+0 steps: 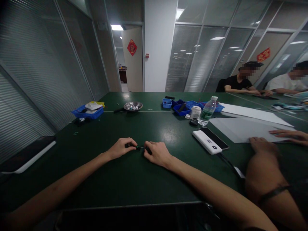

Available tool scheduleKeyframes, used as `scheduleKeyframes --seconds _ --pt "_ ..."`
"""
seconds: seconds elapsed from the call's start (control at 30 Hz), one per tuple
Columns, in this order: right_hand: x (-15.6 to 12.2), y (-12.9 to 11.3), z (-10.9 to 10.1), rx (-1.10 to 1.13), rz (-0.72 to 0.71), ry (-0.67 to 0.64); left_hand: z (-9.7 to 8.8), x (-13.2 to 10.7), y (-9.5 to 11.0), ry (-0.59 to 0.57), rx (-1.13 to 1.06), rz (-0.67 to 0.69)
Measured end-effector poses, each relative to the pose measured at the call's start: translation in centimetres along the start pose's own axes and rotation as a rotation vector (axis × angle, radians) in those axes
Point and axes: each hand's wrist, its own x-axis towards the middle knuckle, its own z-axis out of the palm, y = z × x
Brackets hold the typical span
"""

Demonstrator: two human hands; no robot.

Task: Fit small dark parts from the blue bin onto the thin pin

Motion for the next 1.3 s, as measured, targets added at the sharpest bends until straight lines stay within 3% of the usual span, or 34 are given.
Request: scheduleKeyframes --seconds 0.6,1.3 --pt "0.40 0.34 0.51 0.024 -0.042 -0.026 0.13 0.34 0.06 -0.033 -0.080 -0.029" --pt "0.28 -0.06 -0.20 0.124 -0.135 -0.053 0.62 0.21 0.34 -0.055 -0.038 0.031"
